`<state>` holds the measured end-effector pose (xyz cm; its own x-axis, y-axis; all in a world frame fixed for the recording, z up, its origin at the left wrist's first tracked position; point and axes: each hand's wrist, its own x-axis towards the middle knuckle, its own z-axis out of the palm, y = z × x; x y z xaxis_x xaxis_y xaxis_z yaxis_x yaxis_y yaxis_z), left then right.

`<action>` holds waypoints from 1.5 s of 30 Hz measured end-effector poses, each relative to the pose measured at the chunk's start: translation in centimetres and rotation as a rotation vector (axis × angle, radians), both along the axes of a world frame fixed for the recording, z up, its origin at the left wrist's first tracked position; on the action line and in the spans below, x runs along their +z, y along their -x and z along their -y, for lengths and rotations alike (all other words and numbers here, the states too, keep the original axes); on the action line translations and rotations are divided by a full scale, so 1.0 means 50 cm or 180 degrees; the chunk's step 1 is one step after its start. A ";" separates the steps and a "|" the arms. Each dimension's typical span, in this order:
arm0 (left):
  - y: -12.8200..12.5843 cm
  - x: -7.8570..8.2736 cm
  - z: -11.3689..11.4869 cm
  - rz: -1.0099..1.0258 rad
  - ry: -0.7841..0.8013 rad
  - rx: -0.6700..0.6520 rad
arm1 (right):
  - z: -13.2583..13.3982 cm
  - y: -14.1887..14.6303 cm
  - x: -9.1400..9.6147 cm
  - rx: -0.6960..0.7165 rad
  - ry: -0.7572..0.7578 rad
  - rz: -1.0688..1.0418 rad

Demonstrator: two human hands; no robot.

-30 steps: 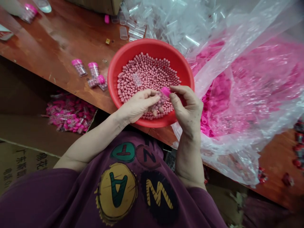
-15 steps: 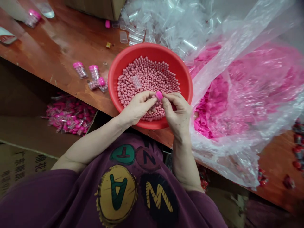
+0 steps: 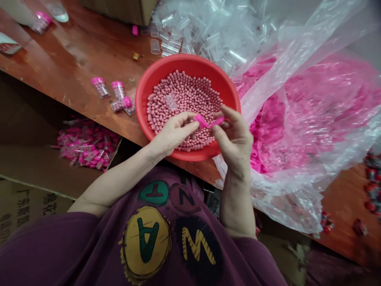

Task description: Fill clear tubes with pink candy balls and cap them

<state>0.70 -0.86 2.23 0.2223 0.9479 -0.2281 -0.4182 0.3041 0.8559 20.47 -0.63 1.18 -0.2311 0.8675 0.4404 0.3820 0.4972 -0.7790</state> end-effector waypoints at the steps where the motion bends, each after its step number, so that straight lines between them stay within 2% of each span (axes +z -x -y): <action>1: 0.001 -0.008 0.000 -0.0016 -0.0106 0.0024 | -0.001 0.002 -0.001 -0.0117 0.0068 -0.0185; 3: 0.001 -0.023 0.001 -0.0026 -0.0288 0.0101 | 0.001 0.010 0.003 -0.0123 0.0112 -0.0168; 7: -0.001 -0.038 0.000 -0.0001 -0.0380 0.0187 | 0.018 0.036 0.014 0.0067 -0.0118 0.0954; 10: -0.003 -0.035 -0.003 -0.0012 -0.0165 0.0223 | 0.026 0.056 -0.002 -0.0270 -0.0345 0.1597; 12: -0.005 -0.030 -0.004 -0.0023 -0.0025 0.0274 | 0.026 0.067 -0.022 -0.0516 -0.0453 0.1775; 16: -0.008 -0.018 -0.002 -0.0066 0.0059 0.0338 | 0.022 0.079 -0.053 -0.0611 -0.0692 0.1754; 21: -0.014 -0.003 0.004 -0.0444 0.0107 0.0459 | 0.024 0.075 -0.062 -0.0588 -0.0951 0.1766; 27: -0.031 0.004 -0.005 -0.0305 0.0576 0.0270 | 0.018 0.066 -0.056 -0.0667 -0.0598 0.2069; 29: -0.037 0.006 -0.009 -0.0252 0.0416 0.0198 | 0.011 0.061 -0.057 -0.0529 -0.0558 0.1928; 31: -0.032 0.005 -0.020 -0.0358 -0.0067 0.0314 | 0.000 0.054 -0.063 -0.0337 -0.0715 0.1553; 33: -0.003 0.000 -0.042 -0.0714 -0.0712 0.0713 | -0.012 0.049 -0.074 -0.0304 -0.0942 0.1125; 36: 0.093 -0.021 -0.090 -0.1474 -0.1355 0.1590 | -0.014 0.050 -0.081 -0.0451 -0.0897 0.0946; 38: 0.172 -0.046 -0.123 -0.1980 -0.1415 0.2075 | -0.004 0.057 -0.074 -0.0503 -0.0894 0.1089; 40: 0.232 -0.074 -0.149 -0.2480 -0.1117 0.2380 | 0.009 0.066 -0.062 -0.0534 -0.0954 0.1228; 41: 0.248 -0.084 -0.159 -0.2709 -0.0942 0.2427 | 0.014 0.071 -0.056 -0.0547 -0.0992 0.1255; 43: 0.250 -0.090 -0.167 -0.3169 -0.1132 0.2457 | 0.019 0.076 -0.047 -0.0586 -0.1011 0.1252; 45: 0.220 -0.074 -0.166 -0.3531 -0.1703 0.1926 | 0.019 0.077 -0.043 -0.0625 -0.0957 0.1214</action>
<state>-10.31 7.43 -1.49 -0.3113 0.8585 0.4076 0.6085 -0.1494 0.7794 16.63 -1.59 -0.99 -0.2693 0.7588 0.5930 0.7192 0.5680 -0.4002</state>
